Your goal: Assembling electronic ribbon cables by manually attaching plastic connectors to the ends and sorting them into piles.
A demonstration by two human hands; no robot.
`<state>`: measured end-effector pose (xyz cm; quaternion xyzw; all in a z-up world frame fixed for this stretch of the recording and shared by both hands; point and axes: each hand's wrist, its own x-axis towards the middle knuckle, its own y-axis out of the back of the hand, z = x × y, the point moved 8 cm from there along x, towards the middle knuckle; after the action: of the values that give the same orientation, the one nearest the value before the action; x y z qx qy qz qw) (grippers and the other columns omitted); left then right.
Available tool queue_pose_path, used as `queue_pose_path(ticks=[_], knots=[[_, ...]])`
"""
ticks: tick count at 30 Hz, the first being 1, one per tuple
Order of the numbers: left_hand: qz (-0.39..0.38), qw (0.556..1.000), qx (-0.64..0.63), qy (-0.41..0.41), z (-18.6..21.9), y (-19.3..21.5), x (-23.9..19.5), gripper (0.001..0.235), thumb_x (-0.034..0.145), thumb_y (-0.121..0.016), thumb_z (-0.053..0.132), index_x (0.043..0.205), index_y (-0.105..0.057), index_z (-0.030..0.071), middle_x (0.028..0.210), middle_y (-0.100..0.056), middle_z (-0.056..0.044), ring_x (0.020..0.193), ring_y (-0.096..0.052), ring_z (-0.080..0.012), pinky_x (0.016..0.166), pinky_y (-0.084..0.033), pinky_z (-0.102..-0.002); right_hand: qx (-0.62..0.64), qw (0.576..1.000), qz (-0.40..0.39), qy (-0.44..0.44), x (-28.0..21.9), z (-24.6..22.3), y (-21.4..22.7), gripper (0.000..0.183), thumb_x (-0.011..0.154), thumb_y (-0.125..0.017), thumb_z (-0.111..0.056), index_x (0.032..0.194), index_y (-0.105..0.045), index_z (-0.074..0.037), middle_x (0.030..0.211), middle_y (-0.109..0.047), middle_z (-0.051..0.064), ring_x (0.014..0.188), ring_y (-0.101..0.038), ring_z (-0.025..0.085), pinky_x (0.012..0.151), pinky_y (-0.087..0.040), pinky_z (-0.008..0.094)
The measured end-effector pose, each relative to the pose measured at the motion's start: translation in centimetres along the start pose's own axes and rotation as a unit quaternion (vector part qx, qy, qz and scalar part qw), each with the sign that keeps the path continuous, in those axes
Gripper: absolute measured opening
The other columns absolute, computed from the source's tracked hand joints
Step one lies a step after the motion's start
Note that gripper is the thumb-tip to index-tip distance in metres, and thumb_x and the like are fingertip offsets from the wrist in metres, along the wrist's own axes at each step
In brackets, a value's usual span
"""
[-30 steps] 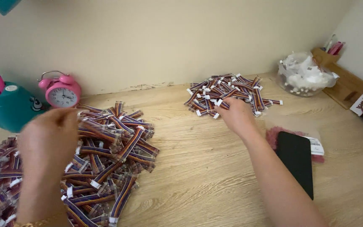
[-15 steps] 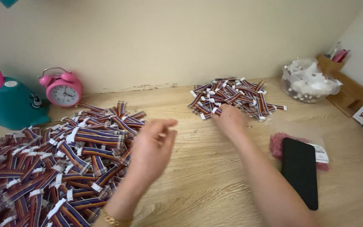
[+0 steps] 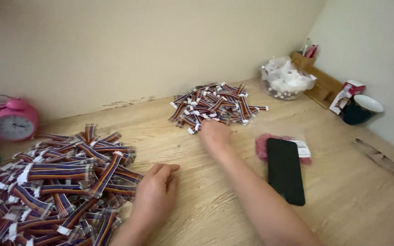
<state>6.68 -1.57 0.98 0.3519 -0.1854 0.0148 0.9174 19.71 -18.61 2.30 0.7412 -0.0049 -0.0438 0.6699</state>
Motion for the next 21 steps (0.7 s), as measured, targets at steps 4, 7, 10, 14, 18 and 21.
queue_pose_path(ticks=[4, 7, 10, 14, 18, 21], knots=[[0.010, 0.998, 0.001, -0.066, 0.2, -0.6, -0.2, 0.023, 0.084, -0.059, 0.014, 0.102, -0.071, 0.008, 0.097, -0.070, -0.008, 0.088, -0.067, -0.0294, 0.081, -0.051, -0.041, -0.016, 1.000, 0.004, 0.012, -1.0, 0.5, -0.7, 0.032, 0.098, -0.036, 0.003, 0.104, -0.065, -0.008, 0.073, -0.056, 0.001, 0.062, -0.054, 0.016, 0.054, -0.050, 0.029], [0.015, 0.997, 0.000, -0.070, 0.1, -0.6, -0.2, 0.022, 0.081, -0.061, 0.011, 0.100, -0.071, 0.008, 0.098, -0.070, -0.007, 0.090, -0.066, -0.0284, 0.081, -0.051, -0.040, -0.013, 1.000, -0.020, 0.016, -3.1, 0.4, 1.5, 0.025, 0.099, -0.041, -0.002, 0.114, -0.060, -0.006, 0.081, -0.061, 0.005, 0.065, -0.058, 0.017, 0.056, -0.053, 0.027], [0.008, 0.997, 0.013, -0.074, 0.3, -0.6, -0.3, 0.023, 0.083, -0.060, 0.015, 0.102, -0.071, 0.007, 0.099, -0.069, -0.007, 0.089, -0.066, -0.0293, 0.081, -0.051, -0.041, 0.064, 0.997, -0.044, 0.011, -5.6, 1.8, 4.9, 0.053, 0.101, -0.047, -0.040, 0.143, -0.039, -0.009, 0.077, -0.063, 0.003, 0.054, -0.054, 0.012, 0.046, -0.046, 0.022], [0.017, 0.994, 0.036, -0.103, 0.5, -0.7, -0.4, 0.023, 0.084, -0.059, 0.015, 0.103, -0.070, 0.006, 0.098, -0.069, -0.010, 0.089, -0.066, -0.0304, 0.082, -0.051, -0.041, 0.091, 0.993, 0.056, -0.056, -9.7, 7.8, 12.1, 0.024, 0.092, -0.054, -0.039, 0.107, -0.061, -0.023, 0.083, -0.073, 0.006, 0.088, -0.068, 0.027, 0.073, -0.048, 0.044], [0.017, 0.993, 0.048, -0.103, 1.7, -0.7, -0.6, 0.034, 0.077, -0.059, 0.011, 0.110, -0.067, 0.008, 0.106, -0.068, -0.012, 0.092, -0.066, -0.0328, 0.086, -0.050, -0.045, 0.084, 0.980, 0.095, -0.154, -12.9, 17.6, 12.0, 0.053, 0.087, -0.055, -0.049, 0.133, -0.054, -0.021, 0.121, -0.067, 0.004, 0.111, -0.061, 0.031, 0.085, -0.048, 0.046], [-0.034, 0.996, 0.042, -0.069, 4.4, -1.6, -0.4, 0.036, 0.082, -0.056, 0.016, 0.117, -0.064, 0.012, 0.107, -0.067, -0.013, 0.100, -0.061, -0.0345, 0.086, -0.048, -0.047, 0.156, 0.966, 0.058, -0.197, -15.4, 23.5, 8.1, 0.051, 0.089, -0.052, -0.043, 0.133, -0.054, -0.017, 0.126, -0.065, 0.007, 0.113, -0.061, 0.030, 0.091, -0.046, 0.042]])
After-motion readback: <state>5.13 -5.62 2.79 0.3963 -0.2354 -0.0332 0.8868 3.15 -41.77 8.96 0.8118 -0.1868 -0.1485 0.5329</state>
